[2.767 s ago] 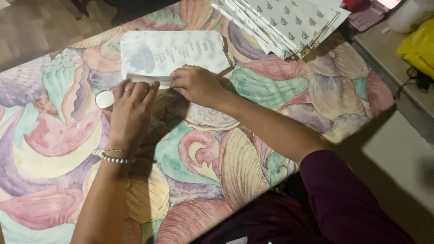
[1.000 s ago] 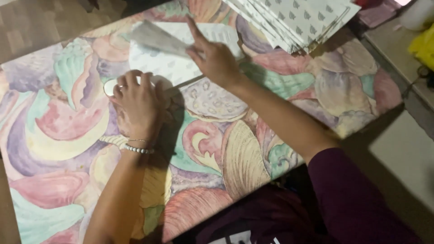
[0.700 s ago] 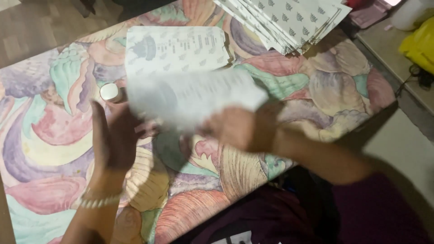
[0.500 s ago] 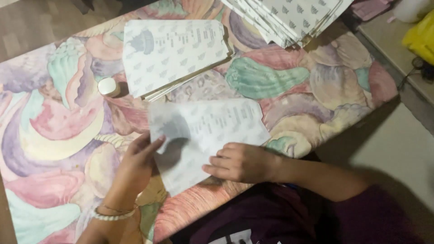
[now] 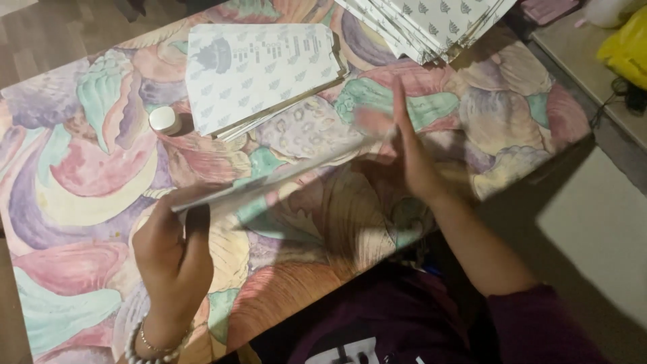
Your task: Folding printed paper sheets into triangular sleeves and stacking them on a table.
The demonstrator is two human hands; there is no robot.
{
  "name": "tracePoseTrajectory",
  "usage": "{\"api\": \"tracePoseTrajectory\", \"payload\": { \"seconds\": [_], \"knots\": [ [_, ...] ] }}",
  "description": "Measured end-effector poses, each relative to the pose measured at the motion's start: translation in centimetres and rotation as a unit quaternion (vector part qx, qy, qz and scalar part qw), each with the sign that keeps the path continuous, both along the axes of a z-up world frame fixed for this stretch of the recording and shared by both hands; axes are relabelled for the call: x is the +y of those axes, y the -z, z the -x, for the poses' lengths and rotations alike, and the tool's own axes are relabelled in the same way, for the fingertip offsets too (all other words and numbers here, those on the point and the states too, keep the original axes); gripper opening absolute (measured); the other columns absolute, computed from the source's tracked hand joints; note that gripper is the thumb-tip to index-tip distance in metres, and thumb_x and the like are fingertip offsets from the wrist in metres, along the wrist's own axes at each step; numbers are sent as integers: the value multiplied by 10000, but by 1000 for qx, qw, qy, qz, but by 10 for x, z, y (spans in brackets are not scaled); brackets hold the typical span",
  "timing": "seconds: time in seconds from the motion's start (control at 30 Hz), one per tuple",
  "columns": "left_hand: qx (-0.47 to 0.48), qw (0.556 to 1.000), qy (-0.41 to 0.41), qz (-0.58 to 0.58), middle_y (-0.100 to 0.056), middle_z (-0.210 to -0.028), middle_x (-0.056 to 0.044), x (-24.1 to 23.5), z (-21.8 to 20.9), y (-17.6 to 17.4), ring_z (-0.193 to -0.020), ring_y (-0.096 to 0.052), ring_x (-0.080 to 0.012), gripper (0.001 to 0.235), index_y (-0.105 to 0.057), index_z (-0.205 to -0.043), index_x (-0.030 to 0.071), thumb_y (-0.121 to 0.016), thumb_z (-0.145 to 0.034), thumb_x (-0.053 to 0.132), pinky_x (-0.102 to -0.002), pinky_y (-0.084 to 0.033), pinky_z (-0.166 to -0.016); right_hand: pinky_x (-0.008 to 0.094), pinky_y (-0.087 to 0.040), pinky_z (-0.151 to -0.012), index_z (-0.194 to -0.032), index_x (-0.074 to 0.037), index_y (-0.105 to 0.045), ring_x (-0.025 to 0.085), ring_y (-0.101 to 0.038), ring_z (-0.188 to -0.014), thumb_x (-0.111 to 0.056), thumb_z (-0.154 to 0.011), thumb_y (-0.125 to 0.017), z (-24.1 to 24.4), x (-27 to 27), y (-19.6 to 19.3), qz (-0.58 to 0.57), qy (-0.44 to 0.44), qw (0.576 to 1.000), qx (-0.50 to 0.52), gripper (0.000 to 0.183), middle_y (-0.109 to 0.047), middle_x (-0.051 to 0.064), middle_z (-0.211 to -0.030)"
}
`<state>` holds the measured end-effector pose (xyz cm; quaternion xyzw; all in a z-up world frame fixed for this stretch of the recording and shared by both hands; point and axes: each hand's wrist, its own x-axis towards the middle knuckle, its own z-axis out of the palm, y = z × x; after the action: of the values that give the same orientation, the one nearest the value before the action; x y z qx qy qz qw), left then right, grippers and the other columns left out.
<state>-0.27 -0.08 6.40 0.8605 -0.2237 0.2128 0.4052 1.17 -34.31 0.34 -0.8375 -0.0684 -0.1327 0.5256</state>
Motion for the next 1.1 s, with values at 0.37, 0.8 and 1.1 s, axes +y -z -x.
{"api": "tracePoseTrajectory", "payload": {
  "seconds": [0.37,0.8,1.1],
  "knots": [
    [139,984,-52,101,-609,-931,-102,-17,2,20,-856,-580,-224,154,-571,-1146,5,-518,-1027,87,-355,-431,-719,485,-112,-1355,-1651,-94,-95,313,-50,-1644,-96,-936,-786,39,26,19,-57,103,989,-89,994,-86,170,-1748],
    [128,960,13,247,-499,-950,-73,-6,1,34,-959,-484,-135,157,-562,-1172,-34,-493,-1032,-24,-362,-441,-907,295,-578,-1040,-1688,-189,-188,173,-665,-1079,-52,-826,-952,32,37,44,-111,135,973,-150,1160,-218,89,-1739],
    [75,984,43,157,-678,-1072,-208,-4,-5,15,-996,-704,-384,458,-351,-1400,-30,-525,-978,-69,-487,-510,-931,319,-599,-820,-1698,-123,-135,256,-725,-882,273,-859,-635,28,26,48,-258,49,960,-100,1054,-717,268,-951]
  ]
}}
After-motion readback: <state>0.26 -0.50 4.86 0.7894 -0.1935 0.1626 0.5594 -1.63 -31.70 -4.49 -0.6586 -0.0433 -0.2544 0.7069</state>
